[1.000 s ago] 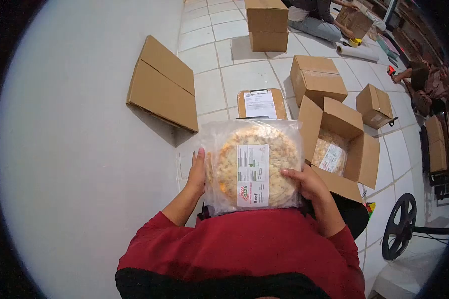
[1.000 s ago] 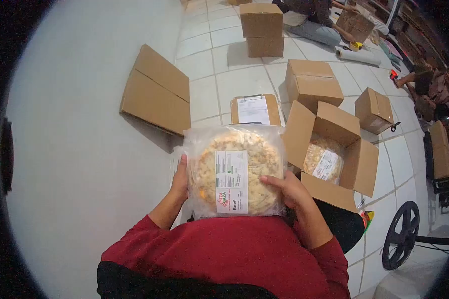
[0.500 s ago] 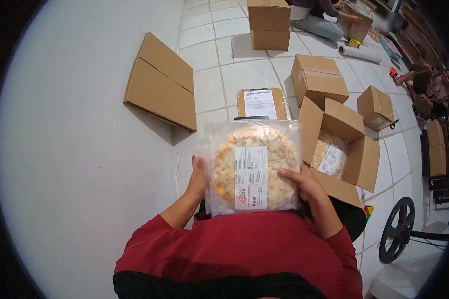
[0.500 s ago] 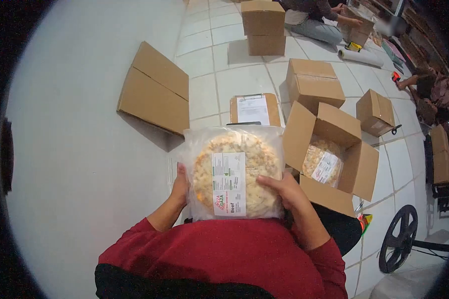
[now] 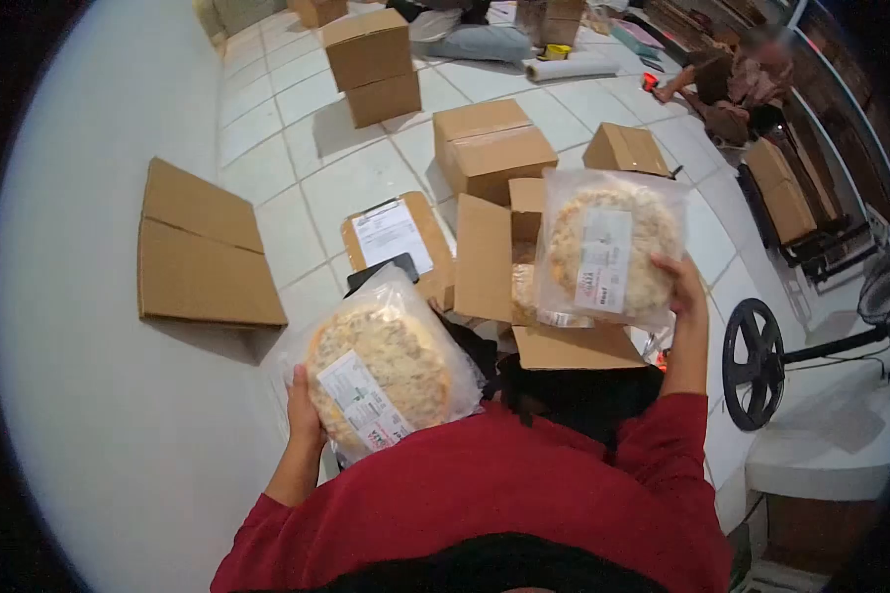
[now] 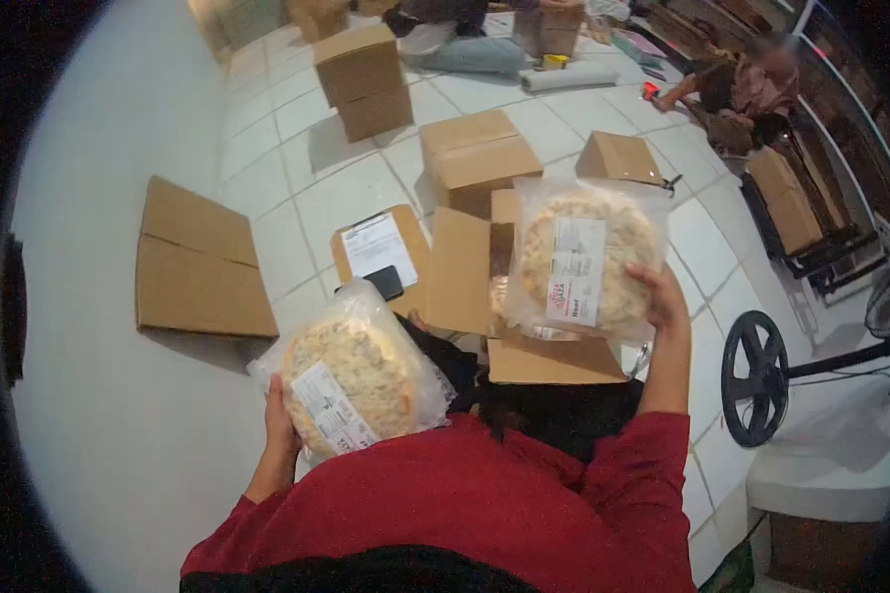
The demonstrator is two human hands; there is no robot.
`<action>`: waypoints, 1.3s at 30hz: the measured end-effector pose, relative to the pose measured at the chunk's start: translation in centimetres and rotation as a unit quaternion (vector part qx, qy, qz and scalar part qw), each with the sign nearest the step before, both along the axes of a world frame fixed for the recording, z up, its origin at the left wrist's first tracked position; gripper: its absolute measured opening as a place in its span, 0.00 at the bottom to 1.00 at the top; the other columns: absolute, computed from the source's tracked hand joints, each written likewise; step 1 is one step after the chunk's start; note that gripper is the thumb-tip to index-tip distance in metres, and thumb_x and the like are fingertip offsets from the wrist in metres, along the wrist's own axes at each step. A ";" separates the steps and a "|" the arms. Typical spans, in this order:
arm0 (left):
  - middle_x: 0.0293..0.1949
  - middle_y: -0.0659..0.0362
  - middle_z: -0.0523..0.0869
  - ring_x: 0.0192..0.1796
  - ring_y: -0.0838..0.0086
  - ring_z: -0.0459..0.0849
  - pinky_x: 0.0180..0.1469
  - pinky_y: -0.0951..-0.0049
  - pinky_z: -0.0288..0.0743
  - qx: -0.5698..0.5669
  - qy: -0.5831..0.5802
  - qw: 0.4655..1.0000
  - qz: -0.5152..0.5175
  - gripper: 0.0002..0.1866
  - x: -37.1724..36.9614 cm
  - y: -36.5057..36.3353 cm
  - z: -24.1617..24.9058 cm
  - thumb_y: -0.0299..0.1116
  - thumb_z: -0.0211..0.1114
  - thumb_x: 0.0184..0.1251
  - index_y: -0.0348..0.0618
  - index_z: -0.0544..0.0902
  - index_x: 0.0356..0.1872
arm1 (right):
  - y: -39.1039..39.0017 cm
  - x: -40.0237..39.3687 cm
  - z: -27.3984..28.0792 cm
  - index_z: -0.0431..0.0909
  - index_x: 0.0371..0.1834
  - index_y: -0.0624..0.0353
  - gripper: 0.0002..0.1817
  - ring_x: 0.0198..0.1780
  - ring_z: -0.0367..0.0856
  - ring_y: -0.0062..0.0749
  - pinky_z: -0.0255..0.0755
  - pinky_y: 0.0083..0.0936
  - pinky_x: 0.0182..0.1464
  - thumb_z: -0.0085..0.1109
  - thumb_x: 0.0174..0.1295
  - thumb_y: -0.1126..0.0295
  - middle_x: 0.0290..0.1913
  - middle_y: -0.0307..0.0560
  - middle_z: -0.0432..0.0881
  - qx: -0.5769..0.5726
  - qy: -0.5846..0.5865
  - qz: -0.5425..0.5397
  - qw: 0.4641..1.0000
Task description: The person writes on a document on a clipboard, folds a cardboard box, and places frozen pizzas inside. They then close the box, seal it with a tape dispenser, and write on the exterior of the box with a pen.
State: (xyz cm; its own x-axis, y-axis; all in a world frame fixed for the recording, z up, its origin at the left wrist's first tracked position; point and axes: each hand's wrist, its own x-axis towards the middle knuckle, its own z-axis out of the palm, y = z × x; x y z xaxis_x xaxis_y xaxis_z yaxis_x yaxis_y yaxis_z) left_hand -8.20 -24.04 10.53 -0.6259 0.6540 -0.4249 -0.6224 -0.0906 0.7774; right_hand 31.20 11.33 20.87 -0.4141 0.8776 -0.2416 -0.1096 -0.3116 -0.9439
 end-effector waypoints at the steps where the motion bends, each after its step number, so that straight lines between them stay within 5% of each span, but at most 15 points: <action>1: 0.46 0.50 0.73 0.46 0.65 0.75 0.45 0.68 0.72 -0.024 0.018 1.000 -0.006 0.27 0.1 0.0 0.3 0.50 0.47 0.61 0.39 0.60 0.54 | 1.0 0.1 -2.1 0.64 0.49 0.68 0.27 0.42 0.76 0.36 0.73 0.30 0.42 0.59 0.43 0.72 0.43 0.52 0.74 0.004 0.000 -0.006 1.000; 5: 0.45 0.50 0.73 0.45 0.65 0.76 0.43 0.69 0.74 -0.022 0.019 1.000 0.008 0.26 0.3 0.4 1.0 0.47 0.47 0.62 0.38 0.58 0.53 | 0.9 -4.2 -7.7 0.63 0.52 0.64 0.29 0.44 0.75 0.37 0.71 0.33 0.46 0.61 0.46 0.67 0.44 0.50 0.74 -0.162 -0.101 0.013 0.981; 8: 0.48 0.50 0.72 0.47 0.64 0.75 0.46 0.68 0.72 -0.036 0.018 0.999 -0.006 0.28 0.7 0.5 1.9 0.50 0.48 0.61 0.37 0.60 0.53 | 3.3 -5.5 -17.1 0.62 0.54 0.64 0.32 0.47 0.73 0.41 0.68 0.35 0.49 0.61 0.46 0.63 0.45 0.52 0.74 0.079 -0.385 0.165 0.905; 9: 0.48 0.50 0.72 0.47 0.64 0.75 0.46 0.68 0.72 -0.039 0.022 0.999 -0.002 0.28 0.5 0.5 1.7 0.50 0.48 0.61 0.37 0.60 0.53 | 3.5 -6.5 -18.5 0.57 0.56 0.66 0.39 0.50 0.71 0.42 0.65 0.34 0.51 0.61 0.45 0.56 0.48 0.55 0.71 0.080 -0.581 0.247 0.772; 11: 0.51 0.51 0.70 0.51 0.63 0.72 0.51 0.65 0.68 -0.007 -0.017 0.999 -0.034 0.31 0.4 0.1 1.2 0.55 0.43 0.61 0.37 0.61 0.55 | 2.9 -8.0 -18.3 0.52 0.58 0.67 0.46 0.53 0.68 0.43 0.62 0.34 0.53 0.61 0.43 0.48 0.52 0.58 0.68 0.090 -0.737 0.326 0.585; 15: 0.53 0.49 0.68 0.54 0.59 0.68 0.56 0.62 0.62 0.070 -0.135 0.988 -0.025 0.36 0.0 -1.5 1.5 0.61 0.35 0.60 0.38 0.59 0.57 | -0.5 -10.3 -14.3 0.52 0.58 0.69 0.42 0.51 0.69 0.44 0.65 0.31 0.49 0.62 0.45 0.56 0.49 0.61 0.69 0.272 -0.705 0.093 0.649; 16: 0.54 0.49 0.67 0.55 0.59 0.67 0.56 0.62 0.61 0.039 -0.155 0.987 -0.030 0.38 -0.2 -2.0 0.5 0.62 0.33 0.59 0.39 0.58 0.58 | -2.1 -11.9 -12.2 0.59 0.54 0.65 0.33 0.44 0.73 0.42 0.69 0.30 0.43 0.59 0.48 0.58 0.43 0.59 0.72 0.345 -0.617 0.070 0.704; 18: 0.55 0.49 0.66 0.55 0.59 0.67 0.57 0.62 0.61 0.007 -0.172 0.985 -0.033 0.39 -0.1 -2.2 -1.2 0.64 0.30 0.57 0.40 0.57 0.59 | -5.7 -14.9 -9.9 0.67 0.48 0.57 0.21 0.31 0.74 0.31 0.69 0.28 0.34 0.55 0.53 0.60 0.34 0.48 0.75 0.242 -0.265 0.129 0.924; 19: 0.55 0.50 0.67 0.55 0.61 0.67 0.56 0.64 0.62 0.003 -0.111 0.993 -0.030 0.39 0.3 -2.0 -1.9 0.64 0.32 0.57 0.40 0.58 0.58 | -8.6 -16.2 -9.0 0.66 0.49 0.57 0.20 0.33 0.73 0.26 0.68 0.25 0.35 0.54 0.54 0.62 0.34 0.44 0.75 0.153 -0.167 0.201 0.953; 21: 0.55 0.51 0.67 0.55 0.62 0.68 0.55 0.65 0.63 -0.002 -0.051 0.998 -0.029 0.40 1.1 -1.5 -1.8 0.65 0.33 0.57 0.39 0.60 0.57 | -14.0 -18.3 -6.8 0.64 0.50 0.57 0.22 0.41 0.70 0.26 0.65 0.24 0.43 0.57 0.52 0.66 0.41 0.44 0.73 0.141 -0.165 0.315 0.924; 23: 0.54 0.51 0.68 0.54 0.63 0.69 0.55 0.66 0.64 0.027 -0.142 0.990 -0.011 0.39 1.7 -1.0 0.4 0.64 0.33 0.57 0.39 0.60 0.57 | -16.5 -19.5 -7.0 0.63 0.50 0.61 0.26 0.45 0.69 0.30 0.65 0.26 0.46 0.60 0.49 0.64 0.45 0.48 0.70 0.194 -0.144 0.309 0.920; 25: 0.54 0.51 0.68 0.54 0.64 0.69 0.55 0.66 0.64 0.030 -0.131 0.991 -0.018 0.39 1.6 -0.9 0.9 0.64 0.33 0.57 0.40 0.60 0.57 | -16.7 -20.2 -5.9 0.62 0.51 0.69 0.35 0.47 0.71 0.36 0.66 0.30 0.47 0.64 0.44 0.58 0.47 0.57 0.69 0.038 -0.211 0.283 0.935; 29: 0.54 0.51 0.68 0.54 0.63 0.69 0.54 0.66 0.65 0.026 -0.129 0.991 -0.026 0.39 1.0 0.1 0.4 0.65 0.33 0.57 0.41 0.60 0.57 | -16.8 -20.6 -5.3 0.62 0.51 0.69 0.36 0.46 0.71 0.36 0.65 0.28 0.48 0.66 0.42 0.59 0.46 0.55 0.71 -0.115 -0.096 0.361 0.920; 34: 0.55 0.52 0.67 0.55 0.61 0.68 0.55 0.63 0.63 0.107 -0.172 0.979 -0.035 0.39 0.2 -0.6 -2.0 0.65 0.37 0.56 0.43 0.57 0.59 | -16.5 -19.3 -2.3 0.64 0.50 0.68 0.32 0.43 0.73 0.34 0.67 0.26 0.46 0.65 0.43 0.64 0.43 0.50 0.74 -0.061 -0.054 0.278 0.957; 39: 0.46 0.52 0.73 0.47 0.67 0.74 0.48 0.70 0.71 -0.055 0.028 0.991 -0.122 0.27 1.1 -0.9 -0.6 0.35 0.61 0.54 0.36 0.62 0.53 | -7.8 -10.8 -0.6 0.62 0.52 0.66 0.30 0.41 0.75 0.36 0.73 0.30 0.42 0.60 0.46 0.65 0.44 0.52 0.73 -0.014 0.017 0.087 0.996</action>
State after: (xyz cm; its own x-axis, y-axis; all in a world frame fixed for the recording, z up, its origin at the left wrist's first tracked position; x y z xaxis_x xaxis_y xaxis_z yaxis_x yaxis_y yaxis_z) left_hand -7.15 -24.98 9.97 -0.4788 0.7405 -0.4716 -0.5709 0.1455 0.8080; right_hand 20.42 3.51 20.25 -0.5673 0.7851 -0.2485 -0.0844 -0.3557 -0.9308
